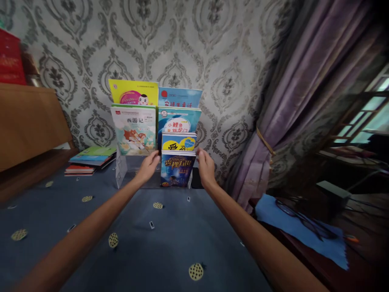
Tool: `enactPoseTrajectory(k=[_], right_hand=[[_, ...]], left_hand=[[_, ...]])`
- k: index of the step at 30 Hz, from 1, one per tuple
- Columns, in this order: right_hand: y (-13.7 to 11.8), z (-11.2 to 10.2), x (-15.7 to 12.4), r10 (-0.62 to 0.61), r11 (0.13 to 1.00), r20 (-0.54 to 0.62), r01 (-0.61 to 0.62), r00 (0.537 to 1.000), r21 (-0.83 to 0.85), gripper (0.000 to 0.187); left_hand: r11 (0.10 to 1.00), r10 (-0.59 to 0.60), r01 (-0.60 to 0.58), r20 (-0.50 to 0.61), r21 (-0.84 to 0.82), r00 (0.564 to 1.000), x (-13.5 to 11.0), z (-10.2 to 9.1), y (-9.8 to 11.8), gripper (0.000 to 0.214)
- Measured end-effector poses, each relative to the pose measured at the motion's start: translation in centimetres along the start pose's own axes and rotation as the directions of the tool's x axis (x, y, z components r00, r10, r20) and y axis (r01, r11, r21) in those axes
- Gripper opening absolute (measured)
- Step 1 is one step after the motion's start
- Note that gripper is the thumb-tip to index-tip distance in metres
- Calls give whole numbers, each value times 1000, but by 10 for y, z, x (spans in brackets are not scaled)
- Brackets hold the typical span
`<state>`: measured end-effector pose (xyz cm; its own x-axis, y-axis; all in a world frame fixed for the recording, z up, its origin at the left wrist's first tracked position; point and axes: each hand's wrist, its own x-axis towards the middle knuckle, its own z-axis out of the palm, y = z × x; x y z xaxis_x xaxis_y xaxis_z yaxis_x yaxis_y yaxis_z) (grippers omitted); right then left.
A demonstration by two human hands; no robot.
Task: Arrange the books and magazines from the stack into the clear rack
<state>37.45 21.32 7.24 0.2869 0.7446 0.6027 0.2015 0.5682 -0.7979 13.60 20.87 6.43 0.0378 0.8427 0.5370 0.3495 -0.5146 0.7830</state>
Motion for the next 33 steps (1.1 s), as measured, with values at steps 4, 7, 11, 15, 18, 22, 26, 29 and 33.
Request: enactPoseTrajectory(k=[4, 7, 11, 15, 18, 22, 26, 29, 33], right_hand=[[-18, -5, -44, -168, 983, -8, 167, 986, -79, 39], [-27, 2, -88, -154, 981, 263, 179, 952, -73, 31], [-21, 30, -130, -182, 970, 584, 242, 791, -26, 26], [-11, 64, -148, -146, 977, 676, 214, 722, -17, 27], [-12, 78, -153, -147, 979, 682, 205, 717, -4, 26], [-25, 73, -144, -198, 972, 556, 233, 807, 7, 26], [-41, 46, -98, -239, 966, 220, 254, 946, -44, 23], [-51, 22, -47, -275, 957, -13, 273, 961, -97, 24], [-50, 1, 15, -283, 946, -68, 267, 957, -182, 32]], left_hand=[[991, -9, 11, -14, 130, 1000, -36, -35, -20, 39], [975, -82, 90, -46, 201, 996, -60, -80, -38, 38], [934, -145, 201, -202, 295, 969, -76, -141, -59, 44], [936, -155, 218, -233, 277, 960, -85, -165, -63, 46], [959, -141, 171, -142, 227, 980, -89, -151, -50, 44], [976, -54, 52, 3, 212, 999, -77, -113, -20, 43], [976, 91, -105, 84, 189, 992, -41, -77, 0, 44], [971, 173, -183, 77, 153, 982, -10, -53, 2, 46], [963, 194, -187, -15, 194, 981, 16, -31, 0, 47]])
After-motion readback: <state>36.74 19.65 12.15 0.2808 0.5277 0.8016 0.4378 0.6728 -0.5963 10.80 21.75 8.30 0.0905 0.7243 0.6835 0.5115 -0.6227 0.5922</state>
